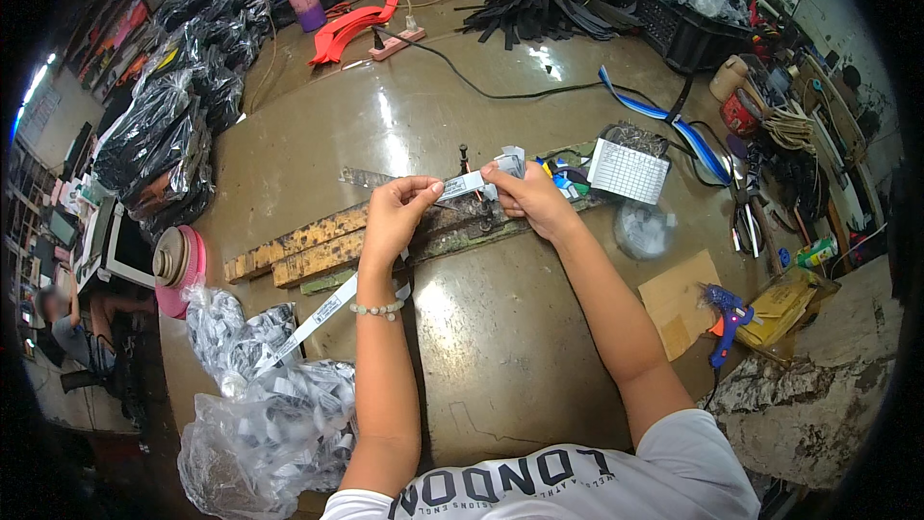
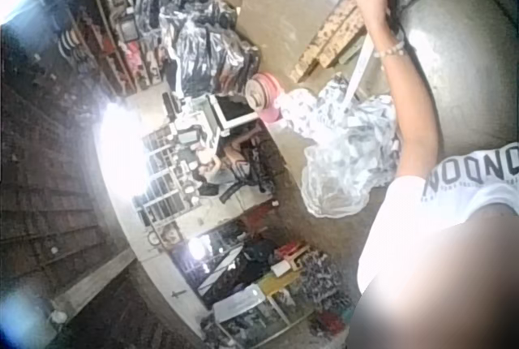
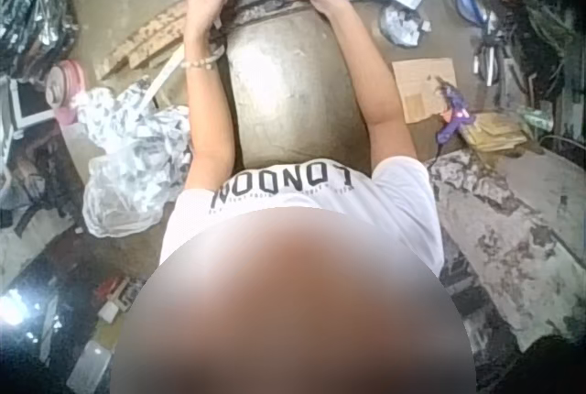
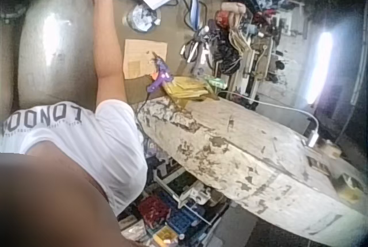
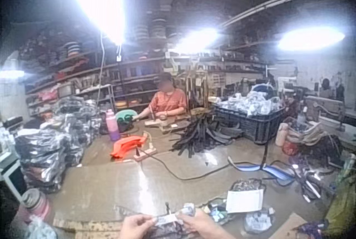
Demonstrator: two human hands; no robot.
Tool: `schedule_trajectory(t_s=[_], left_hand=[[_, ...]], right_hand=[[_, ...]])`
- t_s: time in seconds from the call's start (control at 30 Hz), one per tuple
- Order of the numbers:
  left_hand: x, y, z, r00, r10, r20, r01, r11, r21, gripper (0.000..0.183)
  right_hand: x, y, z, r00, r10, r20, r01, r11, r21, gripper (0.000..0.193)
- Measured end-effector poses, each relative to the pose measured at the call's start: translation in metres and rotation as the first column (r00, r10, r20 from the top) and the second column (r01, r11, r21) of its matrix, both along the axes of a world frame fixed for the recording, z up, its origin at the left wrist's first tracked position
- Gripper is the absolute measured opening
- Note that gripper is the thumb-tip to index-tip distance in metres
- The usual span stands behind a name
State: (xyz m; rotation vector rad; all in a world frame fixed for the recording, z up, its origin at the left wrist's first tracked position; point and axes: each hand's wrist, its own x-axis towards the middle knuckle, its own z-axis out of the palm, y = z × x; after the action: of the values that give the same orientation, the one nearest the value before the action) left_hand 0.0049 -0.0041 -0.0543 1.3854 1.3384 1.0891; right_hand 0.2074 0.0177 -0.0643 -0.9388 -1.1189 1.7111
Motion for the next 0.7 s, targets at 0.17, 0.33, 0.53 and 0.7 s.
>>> schedule_trajectory(t_s=[0.17,0.33,0.53,0.7], left_hand=[[0.000,-0.001,0.001,1.000,0.008,0.000,-0.008,1.000,-0.016,0.022],[0.000,-0.001,0.001,1.000,0.006,-0.016,-0.007,1.000,-0.024,0.022],[-0.003,0.004,-0.010,0.998,0.026,-0.056,-0.028,0.999,-0.036,0.024],[-0.004,0.008,-0.021,0.993,0.032,-0.115,-0.028,0.999,0.032,0.022]], right_hand=[[-0.001,0.001,-0.005,1.000,0.009,0.013,-0.009,1.000,-0.024,0.021],[-0.007,0.000,-0.010,0.995,-0.062,0.078,0.060,0.998,0.026,0.021],[-0.010,0.000,-0.014,0.968,-0.150,0.203,0.130,0.985,0.111,0.021],[-0.006,0.004,-0.025,0.955,-0.124,0.269,0.079,0.982,0.172,0.020]])
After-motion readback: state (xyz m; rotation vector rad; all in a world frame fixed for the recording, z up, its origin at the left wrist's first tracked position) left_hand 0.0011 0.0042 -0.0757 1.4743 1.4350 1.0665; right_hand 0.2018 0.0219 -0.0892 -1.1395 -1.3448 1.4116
